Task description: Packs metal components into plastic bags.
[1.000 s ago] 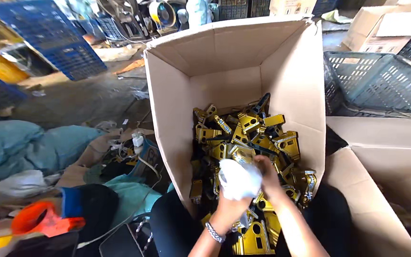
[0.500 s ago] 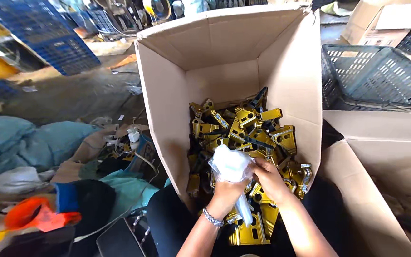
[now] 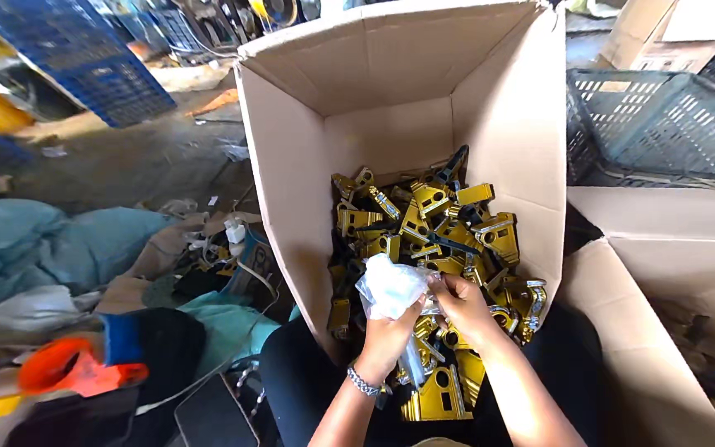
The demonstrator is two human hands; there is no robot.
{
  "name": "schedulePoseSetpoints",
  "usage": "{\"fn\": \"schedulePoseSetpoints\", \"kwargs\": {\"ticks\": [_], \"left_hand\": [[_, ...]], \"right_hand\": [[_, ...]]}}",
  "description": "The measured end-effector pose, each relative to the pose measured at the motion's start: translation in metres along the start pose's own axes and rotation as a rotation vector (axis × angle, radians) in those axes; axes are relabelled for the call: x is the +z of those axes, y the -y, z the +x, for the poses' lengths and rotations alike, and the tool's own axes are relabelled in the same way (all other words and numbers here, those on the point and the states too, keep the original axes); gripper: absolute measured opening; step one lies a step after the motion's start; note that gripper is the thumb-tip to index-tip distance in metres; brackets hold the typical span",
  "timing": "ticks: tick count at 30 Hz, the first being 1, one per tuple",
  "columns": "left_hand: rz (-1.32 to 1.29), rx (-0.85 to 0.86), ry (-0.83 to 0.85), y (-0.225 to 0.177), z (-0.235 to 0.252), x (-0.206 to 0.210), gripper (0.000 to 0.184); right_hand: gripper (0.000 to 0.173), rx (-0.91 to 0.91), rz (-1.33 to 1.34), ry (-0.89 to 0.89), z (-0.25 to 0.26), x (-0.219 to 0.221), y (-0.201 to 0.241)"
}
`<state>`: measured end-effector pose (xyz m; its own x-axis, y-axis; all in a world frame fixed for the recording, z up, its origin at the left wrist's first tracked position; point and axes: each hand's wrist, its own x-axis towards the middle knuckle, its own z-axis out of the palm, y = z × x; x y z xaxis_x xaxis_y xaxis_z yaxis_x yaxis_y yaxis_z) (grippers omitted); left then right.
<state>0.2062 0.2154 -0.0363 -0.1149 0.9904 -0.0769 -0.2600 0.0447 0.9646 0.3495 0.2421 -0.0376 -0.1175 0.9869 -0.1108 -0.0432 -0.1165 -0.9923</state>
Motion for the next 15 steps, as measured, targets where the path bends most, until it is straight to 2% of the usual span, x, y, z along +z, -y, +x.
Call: {"fn": "schedulePoseSetpoints", "kwargs": {"ticks": [3,5,6,8,9,10,11,13,14,15], "left_hand": [[0.160,0.215,-0.060,0.014,0.016,-0.021,0.049],[0.406,0.400,-0.140,0.031,0.030,-0.045,0.067],[0.453,0.399,-0.252,0.033,0.038,-0.053,0.066],[0.372,0.327,-0.498,0.022,0.056,-0.061,0.045],[0.304,0.277,-0.495,0.013,0.056,-0.059,0.035],[0.231,0.221,-0.362,0.004,0.047,-0.053,0.035],[0.157,0.128,-0.152,-0.004,0.033,-0.043,0.041],[0.053,-0.055,0.198,-0.015,0.008,-0.018,0.052],[0.047,-0.086,0.266,-0.016,0.003,-0.013,0.052],[0.058,-0.060,0.258,-0.016,0.004,-0.014,0.050]], "right_hand": [[0.011,-0.007,0.064,0.178,-0.013,-0.009,-0.001],[0.009,-0.014,0.065,0.146,-0.013,-0.019,-0.005],[0.010,-0.026,0.105,0.088,-0.013,-0.025,-0.006],[0.021,-0.083,0.242,-0.085,-0.011,-0.034,-0.003],[0.026,-0.103,0.251,-0.130,-0.008,-0.038,0.000],[0.027,-0.109,0.182,-0.109,-0.006,-0.039,0.004],[0.024,-0.094,0.058,-0.011,-0.006,-0.037,0.009],[0.022,-0.036,-0.160,0.314,-0.002,-0.026,0.021],[0.023,-0.010,-0.272,0.460,0.003,-0.022,0.030],[0.024,-0.004,-0.366,0.545,0.011,-0.021,0.039]]}}
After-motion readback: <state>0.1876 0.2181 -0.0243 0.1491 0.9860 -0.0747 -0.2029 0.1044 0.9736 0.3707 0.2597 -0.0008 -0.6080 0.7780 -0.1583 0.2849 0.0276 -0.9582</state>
